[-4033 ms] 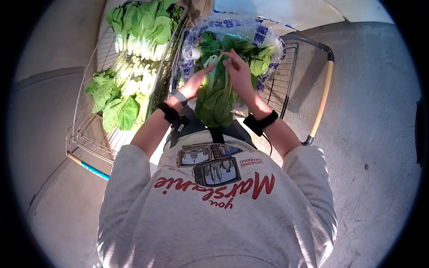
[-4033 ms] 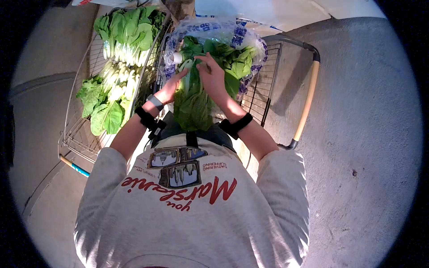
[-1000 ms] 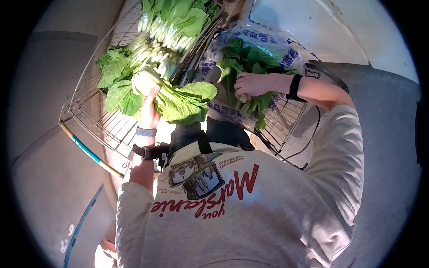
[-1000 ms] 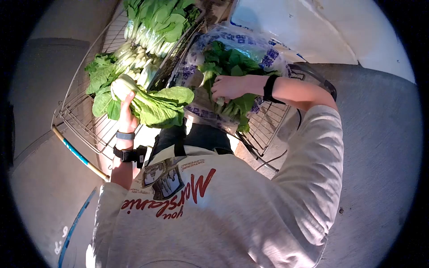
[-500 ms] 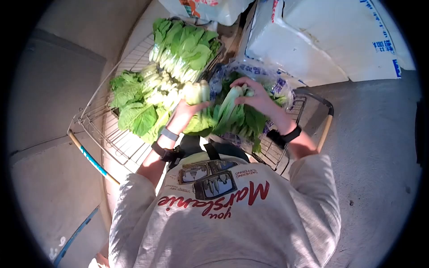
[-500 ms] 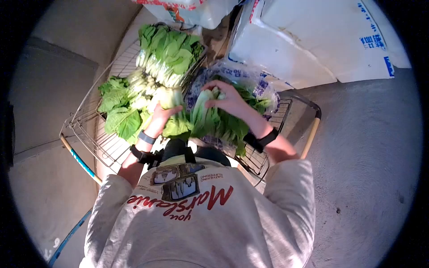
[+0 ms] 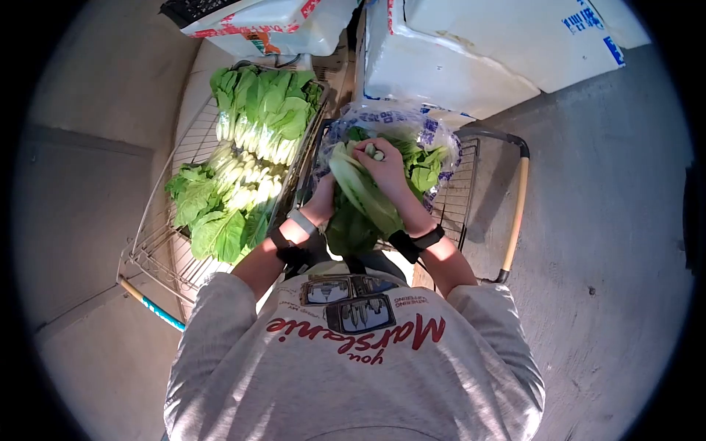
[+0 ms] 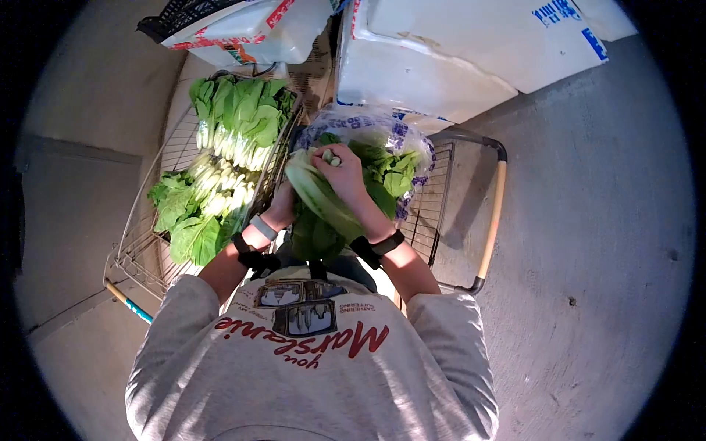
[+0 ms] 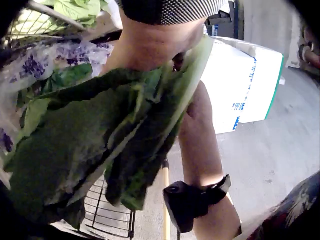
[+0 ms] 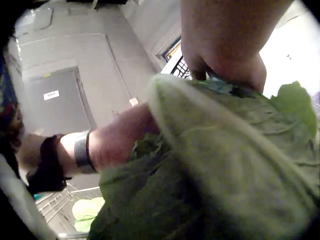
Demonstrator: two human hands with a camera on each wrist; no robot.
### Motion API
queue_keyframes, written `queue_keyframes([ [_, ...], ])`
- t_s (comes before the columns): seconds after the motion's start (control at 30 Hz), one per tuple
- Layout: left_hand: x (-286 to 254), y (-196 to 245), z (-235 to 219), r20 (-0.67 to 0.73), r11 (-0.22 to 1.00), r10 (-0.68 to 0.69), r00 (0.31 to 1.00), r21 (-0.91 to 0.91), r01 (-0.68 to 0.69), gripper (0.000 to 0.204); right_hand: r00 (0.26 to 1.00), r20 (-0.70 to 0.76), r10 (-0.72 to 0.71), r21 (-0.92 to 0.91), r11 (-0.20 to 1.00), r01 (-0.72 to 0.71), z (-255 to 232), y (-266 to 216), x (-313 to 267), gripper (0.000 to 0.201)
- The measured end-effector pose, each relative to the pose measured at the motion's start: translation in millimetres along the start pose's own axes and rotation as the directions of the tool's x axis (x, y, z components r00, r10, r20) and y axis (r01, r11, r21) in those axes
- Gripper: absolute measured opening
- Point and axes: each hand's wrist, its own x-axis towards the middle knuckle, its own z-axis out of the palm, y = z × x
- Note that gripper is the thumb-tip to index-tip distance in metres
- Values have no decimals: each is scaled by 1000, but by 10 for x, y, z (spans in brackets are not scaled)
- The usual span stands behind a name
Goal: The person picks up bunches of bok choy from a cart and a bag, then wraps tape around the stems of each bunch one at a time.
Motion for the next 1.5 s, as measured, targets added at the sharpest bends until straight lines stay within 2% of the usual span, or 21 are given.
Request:
queue_keyframes([
  [0.07,205,-121,-97,135,997,-21,991,-77,32,39,994,-103,-45,-126,992,32,95,126,-56,20],
  [0.13,431,-177,-109,53,999,-20,998,-46,23,40,950,-310,-24,-198,979,-40,212,263,-52,14],
  [0.2,536,-148,-108,-103,990,-128,986,-65,122,41,935,-354,18,-222,970,-103,236,481,15,13],
  [0.27,541,-69,-85,21,990,-106,994,-95,108,45,864,-488,123,-249,929,-273,232,764,107,17],
  [0.3,523,-41,-78,138,986,-84,987,-129,102,49,861,-492,125,-247,929,-276,218,871,140,17],
  [0.37,491,-49,-86,132,989,-87,988,-104,101,49,775,-526,349,-141,863,-485,184,943,190,22],
  [0.43,541,-110,-140,128,991,-89,988,-87,100,51,785,-486,386,-127,857,-500,222,968,169,23],
  [0.47,603,-194,-218,67,995,-31,997,98,24,54,795,-437,420,-116,851,-512,251,978,148,25],
  [0.5,651,-278,-305,16,959,38,999,280,-42,59,808,-443,388,-123,867,-484,281,990,123,26],
  [0.6,566,-221,-241,-42,895,112,993,439,-82,66,844,-386,373,-32,909,-417,263,780,26,27],
  [0.73,368,-63,-92,-25,889,186,982,429,-157,52,935,-236,265,75,964,-255,118,517,-70,26],
  [0.83,172,88,28,51,876,248,967,415,-246,45,943,-99,317,162,940,-299,-168,-3,-109,24],
  [0.93,99,212,-32,96,839,335,937,422,-344,45,921,-222,322,269,928,-259,-483,-91,-85,25],
  [1.0,77,324,-151,101,820,349,932,449,-356,48,946,-296,133,194,978,-77,-775,-60,-60,23],
  [1.13,-142,620,-132,227,650,373,900,628,-428,61,984,-138,108,-6,994,-110,-1133,-579,-115,22],
  [1.2,-158,657,-95,339,570,458,822,597,-564,70,993,-69,96,-50,994,-100,-1008,-678,-135,21],
  [1.27,-223,646,34,311,630,422,852,576,-522,73,950,54,308,-184,938,-294,-701,-1117,-165,31],
  [1.33,-266,614,184,247,745,343,906,517,-423,78,990,-1,138,102,985,-137,-288,-958,-225,43],
  [1.4,-154,491,124,293,723,367,883,508,-469,74,979,-128,-158,-2,987,159,57,-724,-216,48],
  [1.47,-138,434,139,362,816,310,879,373,-441,70,954,-181,-237,6,970,242,152,-659,-182,50],
  [1.5,-122,428,128,404,773,316,858,415,-480,65,923,-229,-309,12,947,320,176,-624,-184,51],
])
